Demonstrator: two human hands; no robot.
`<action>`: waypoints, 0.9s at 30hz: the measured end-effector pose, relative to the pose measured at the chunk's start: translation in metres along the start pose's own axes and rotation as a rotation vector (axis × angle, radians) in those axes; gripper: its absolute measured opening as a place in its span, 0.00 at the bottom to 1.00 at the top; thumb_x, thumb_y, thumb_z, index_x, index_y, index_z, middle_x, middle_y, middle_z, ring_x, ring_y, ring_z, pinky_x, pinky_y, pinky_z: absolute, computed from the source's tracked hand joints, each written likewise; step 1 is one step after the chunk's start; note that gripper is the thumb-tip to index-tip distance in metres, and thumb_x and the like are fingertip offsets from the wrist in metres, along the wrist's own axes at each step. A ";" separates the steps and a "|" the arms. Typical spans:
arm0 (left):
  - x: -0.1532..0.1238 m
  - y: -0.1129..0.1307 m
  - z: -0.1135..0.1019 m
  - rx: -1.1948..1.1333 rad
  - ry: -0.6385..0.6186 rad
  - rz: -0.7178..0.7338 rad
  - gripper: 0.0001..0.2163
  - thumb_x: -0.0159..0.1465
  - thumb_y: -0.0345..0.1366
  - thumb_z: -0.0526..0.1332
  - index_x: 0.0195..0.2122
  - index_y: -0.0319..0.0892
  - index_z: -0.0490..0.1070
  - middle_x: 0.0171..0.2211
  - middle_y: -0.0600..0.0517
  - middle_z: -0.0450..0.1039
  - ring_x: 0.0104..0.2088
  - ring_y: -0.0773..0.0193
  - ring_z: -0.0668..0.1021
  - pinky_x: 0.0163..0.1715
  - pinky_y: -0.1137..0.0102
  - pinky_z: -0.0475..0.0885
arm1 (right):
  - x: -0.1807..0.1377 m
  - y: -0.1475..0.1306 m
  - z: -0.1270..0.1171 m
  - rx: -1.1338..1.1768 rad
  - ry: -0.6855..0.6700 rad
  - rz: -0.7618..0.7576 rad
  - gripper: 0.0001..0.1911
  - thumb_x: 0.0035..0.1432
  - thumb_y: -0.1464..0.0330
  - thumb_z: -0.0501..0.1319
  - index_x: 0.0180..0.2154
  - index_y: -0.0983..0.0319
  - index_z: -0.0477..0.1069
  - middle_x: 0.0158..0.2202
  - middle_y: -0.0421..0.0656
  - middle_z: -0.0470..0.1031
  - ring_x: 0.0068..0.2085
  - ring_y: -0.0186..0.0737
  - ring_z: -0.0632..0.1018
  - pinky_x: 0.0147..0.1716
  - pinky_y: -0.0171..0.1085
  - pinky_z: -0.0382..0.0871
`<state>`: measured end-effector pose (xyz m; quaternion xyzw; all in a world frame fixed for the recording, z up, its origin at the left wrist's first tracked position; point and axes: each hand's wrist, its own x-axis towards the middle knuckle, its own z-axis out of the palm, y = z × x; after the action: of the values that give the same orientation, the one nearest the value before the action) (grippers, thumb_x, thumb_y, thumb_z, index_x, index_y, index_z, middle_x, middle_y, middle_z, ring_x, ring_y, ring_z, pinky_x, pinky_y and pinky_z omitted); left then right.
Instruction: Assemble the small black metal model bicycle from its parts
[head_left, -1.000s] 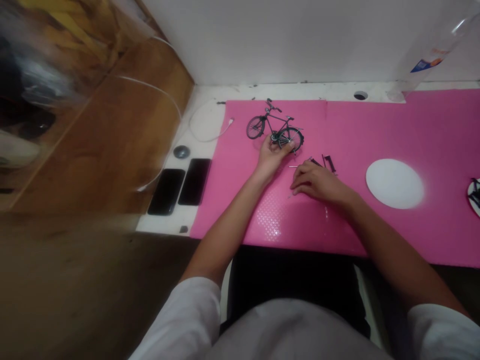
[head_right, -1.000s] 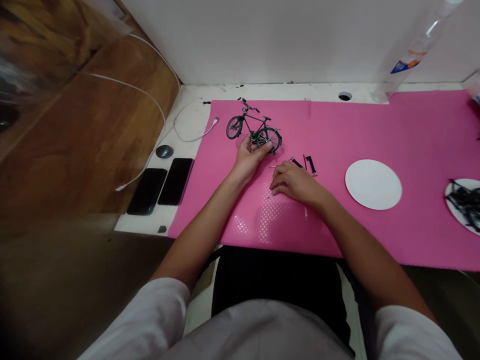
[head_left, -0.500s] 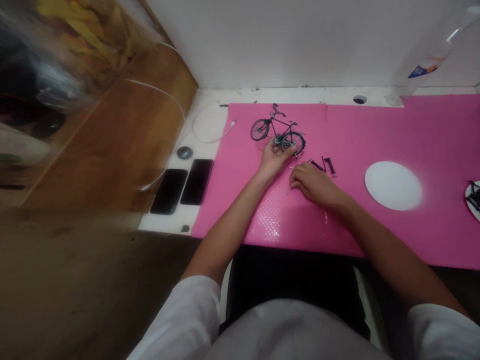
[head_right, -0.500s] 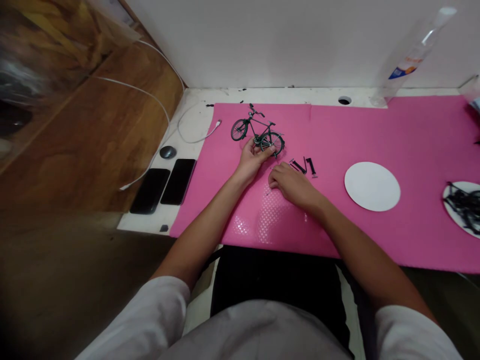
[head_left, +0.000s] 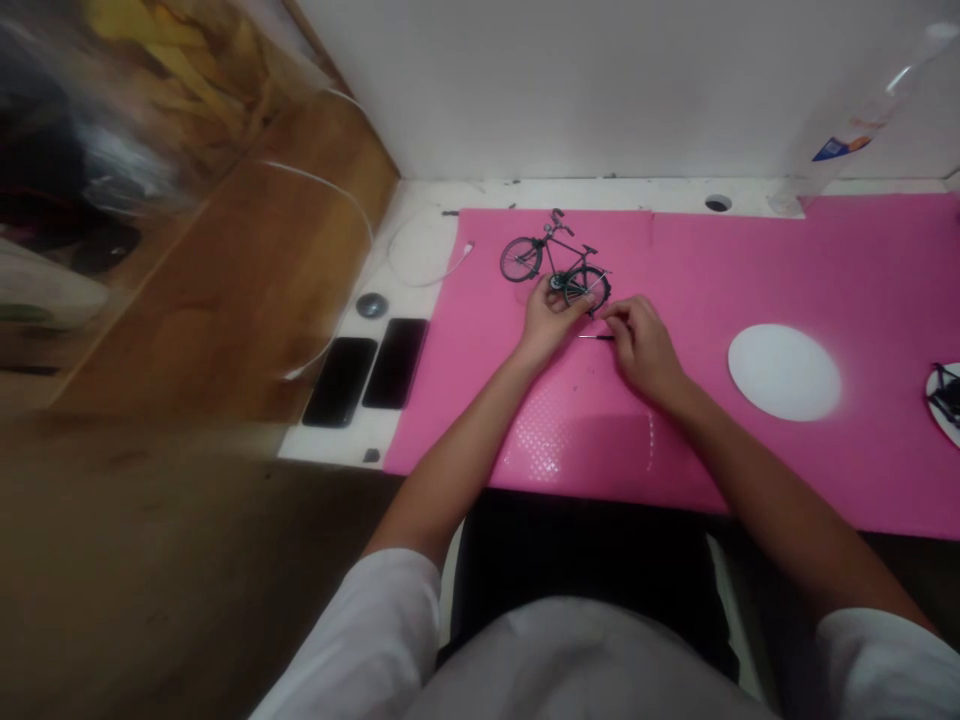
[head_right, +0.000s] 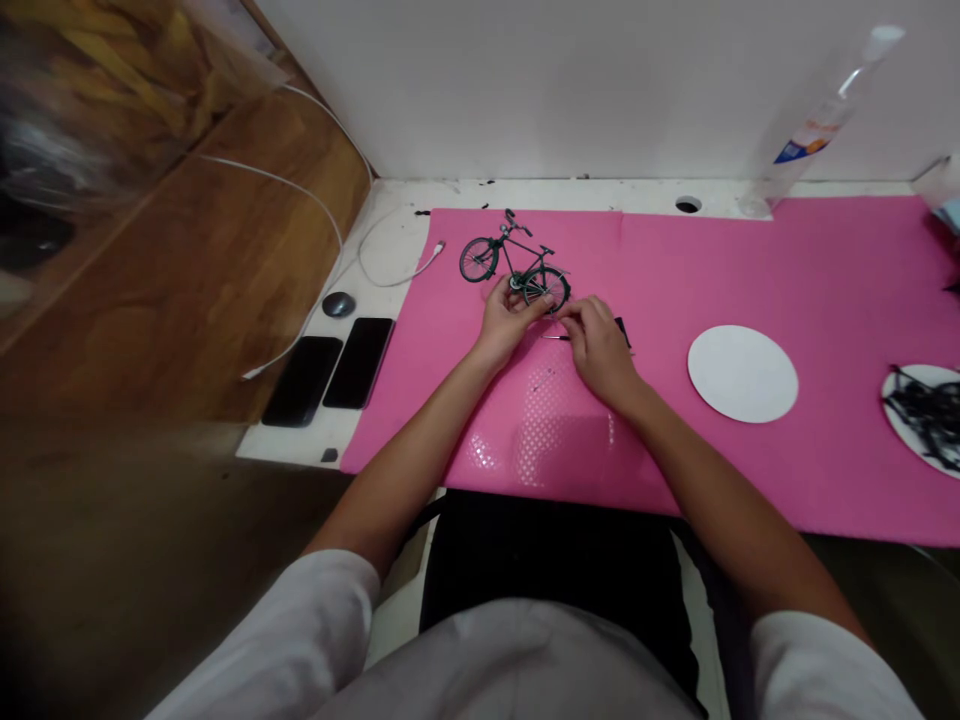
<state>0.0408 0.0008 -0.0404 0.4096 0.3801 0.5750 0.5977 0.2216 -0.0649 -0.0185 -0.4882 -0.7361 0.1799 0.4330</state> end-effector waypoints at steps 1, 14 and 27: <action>-0.001 0.000 0.000 0.010 0.002 0.007 0.32 0.49 0.47 0.89 0.47 0.46 0.74 0.45 0.49 0.82 0.50 0.54 0.86 0.63 0.53 0.80 | 0.000 0.000 0.000 0.020 0.035 0.026 0.13 0.81 0.57 0.57 0.47 0.55 0.78 0.48 0.49 0.81 0.51 0.52 0.80 0.57 0.54 0.76; 0.000 0.003 0.003 -0.155 -0.005 -0.103 0.35 0.49 0.48 0.88 0.52 0.47 0.74 0.46 0.50 0.84 0.51 0.54 0.88 0.61 0.51 0.83 | 0.004 0.001 0.002 0.195 0.306 0.240 0.14 0.73 0.53 0.67 0.49 0.54 0.84 0.47 0.46 0.85 0.46 0.47 0.83 0.45 0.47 0.81; -0.003 0.009 0.007 -0.138 0.065 -0.150 0.33 0.51 0.43 0.86 0.52 0.49 0.71 0.47 0.49 0.85 0.52 0.50 0.89 0.59 0.48 0.83 | 0.004 0.005 0.009 0.291 0.305 0.345 0.20 0.68 0.51 0.71 0.53 0.55 0.76 0.41 0.42 0.83 0.37 0.39 0.81 0.29 0.37 0.69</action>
<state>0.0438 -0.0025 -0.0300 0.3190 0.3886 0.5663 0.6531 0.2167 -0.0577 -0.0250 -0.5605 -0.5348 0.2791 0.5674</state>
